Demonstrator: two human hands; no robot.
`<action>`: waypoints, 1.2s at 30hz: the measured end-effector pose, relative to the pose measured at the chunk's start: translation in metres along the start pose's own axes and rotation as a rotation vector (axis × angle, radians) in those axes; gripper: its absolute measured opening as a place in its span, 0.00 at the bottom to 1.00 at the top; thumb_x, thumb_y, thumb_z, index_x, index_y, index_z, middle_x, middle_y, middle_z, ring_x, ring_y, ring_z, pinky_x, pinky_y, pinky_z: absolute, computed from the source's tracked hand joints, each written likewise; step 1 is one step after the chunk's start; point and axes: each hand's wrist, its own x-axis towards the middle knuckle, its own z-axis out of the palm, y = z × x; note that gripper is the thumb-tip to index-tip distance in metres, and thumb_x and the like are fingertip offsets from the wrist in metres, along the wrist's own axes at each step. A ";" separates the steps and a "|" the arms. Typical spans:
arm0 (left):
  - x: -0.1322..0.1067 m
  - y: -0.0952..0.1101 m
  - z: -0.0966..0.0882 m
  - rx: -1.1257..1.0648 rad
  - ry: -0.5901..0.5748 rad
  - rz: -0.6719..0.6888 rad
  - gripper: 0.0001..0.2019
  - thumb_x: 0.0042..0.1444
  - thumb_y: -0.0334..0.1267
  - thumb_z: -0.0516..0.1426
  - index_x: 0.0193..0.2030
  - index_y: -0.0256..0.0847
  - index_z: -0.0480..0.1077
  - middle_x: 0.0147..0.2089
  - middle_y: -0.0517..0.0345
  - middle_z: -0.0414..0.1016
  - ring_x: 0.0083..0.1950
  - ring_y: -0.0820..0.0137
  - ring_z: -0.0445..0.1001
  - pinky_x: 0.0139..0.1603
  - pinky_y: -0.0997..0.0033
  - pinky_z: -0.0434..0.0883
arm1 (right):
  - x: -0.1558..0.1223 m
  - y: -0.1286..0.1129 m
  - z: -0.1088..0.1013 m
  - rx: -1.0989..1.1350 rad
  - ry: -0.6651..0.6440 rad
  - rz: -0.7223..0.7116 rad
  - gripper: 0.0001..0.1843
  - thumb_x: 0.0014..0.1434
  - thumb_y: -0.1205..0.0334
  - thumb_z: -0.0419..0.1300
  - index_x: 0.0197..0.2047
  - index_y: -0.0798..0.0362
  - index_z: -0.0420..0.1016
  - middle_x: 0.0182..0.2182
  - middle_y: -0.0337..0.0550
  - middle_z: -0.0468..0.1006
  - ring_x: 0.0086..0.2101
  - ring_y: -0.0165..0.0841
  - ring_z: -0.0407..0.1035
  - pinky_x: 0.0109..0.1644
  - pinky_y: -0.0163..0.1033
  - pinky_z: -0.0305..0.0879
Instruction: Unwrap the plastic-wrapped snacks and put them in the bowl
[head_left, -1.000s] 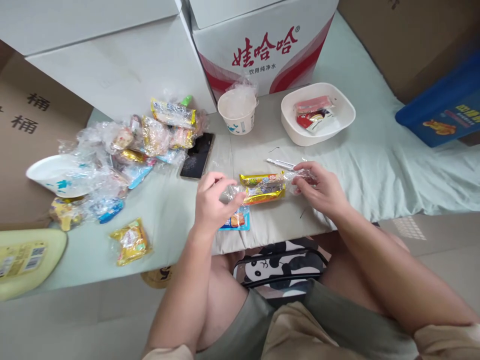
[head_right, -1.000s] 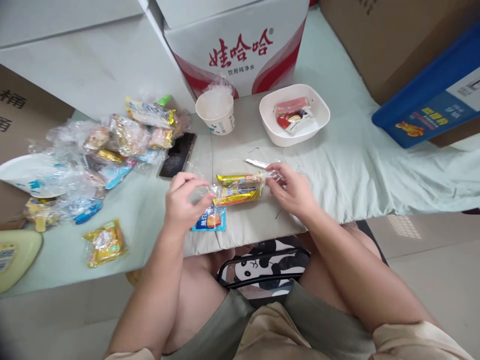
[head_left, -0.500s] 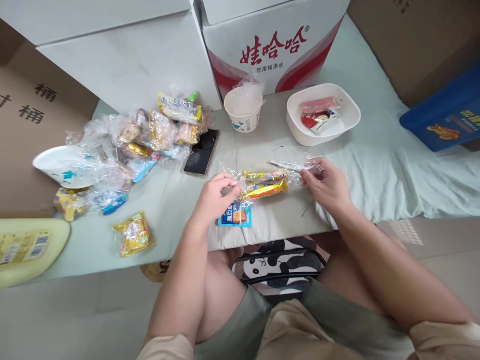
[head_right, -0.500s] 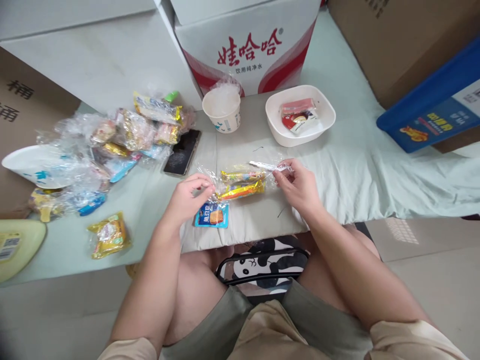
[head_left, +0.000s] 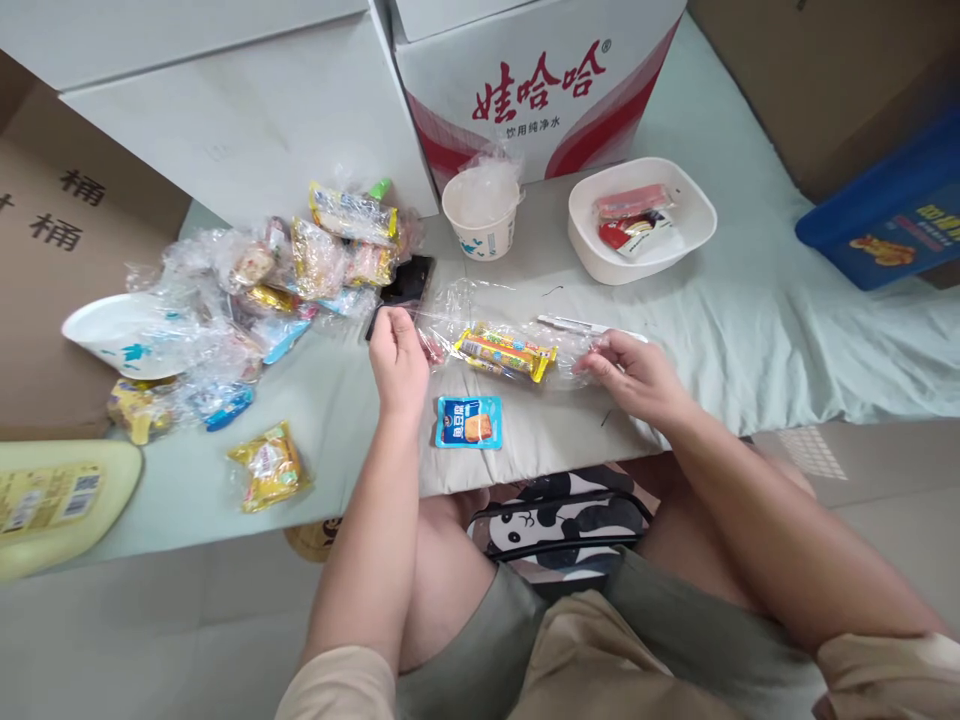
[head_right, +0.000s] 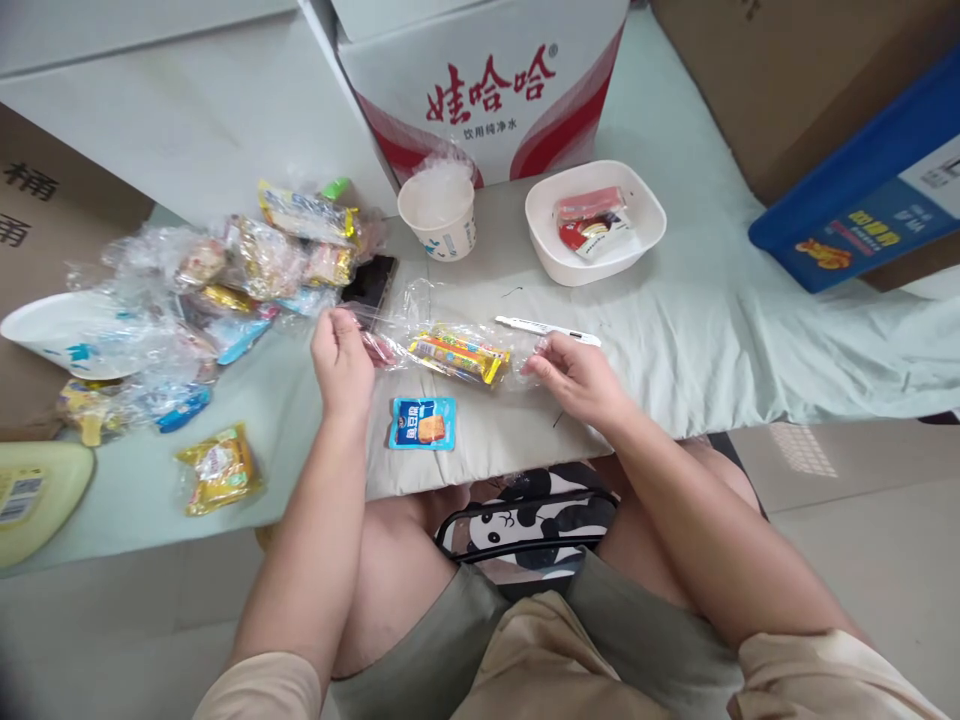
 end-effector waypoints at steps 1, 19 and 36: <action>0.000 0.000 -0.001 -0.001 -0.021 -0.021 0.30 0.56 0.74 0.49 0.31 0.45 0.60 0.15 0.69 0.62 0.15 0.75 0.65 0.17 0.73 0.62 | 0.000 0.000 0.001 0.043 0.025 0.037 0.23 0.60 0.36 0.59 0.30 0.48 0.69 0.25 0.40 0.78 0.27 0.36 0.73 0.32 0.41 0.67; 0.010 -0.018 0.000 0.277 -0.119 0.125 0.06 0.56 0.41 0.61 0.36 0.41 0.73 0.34 0.59 0.76 0.31 0.71 0.75 0.32 0.72 0.71 | -0.011 -0.001 0.003 -0.267 0.164 0.068 0.22 0.60 0.51 0.59 0.56 0.48 0.65 0.25 0.34 0.76 0.20 0.34 0.69 0.29 0.41 0.63; -0.003 -0.009 0.019 0.155 -0.297 0.267 0.13 0.61 0.33 0.56 0.53 0.43 0.70 0.42 0.56 0.77 0.43 0.69 0.79 0.46 0.68 0.76 | -0.020 -0.012 0.002 -0.530 0.141 -0.334 0.28 0.55 0.56 0.59 0.61 0.43 0.67 0.64 0.51 0.63 0.68 0.59 0.51 0.68 0.69 0.46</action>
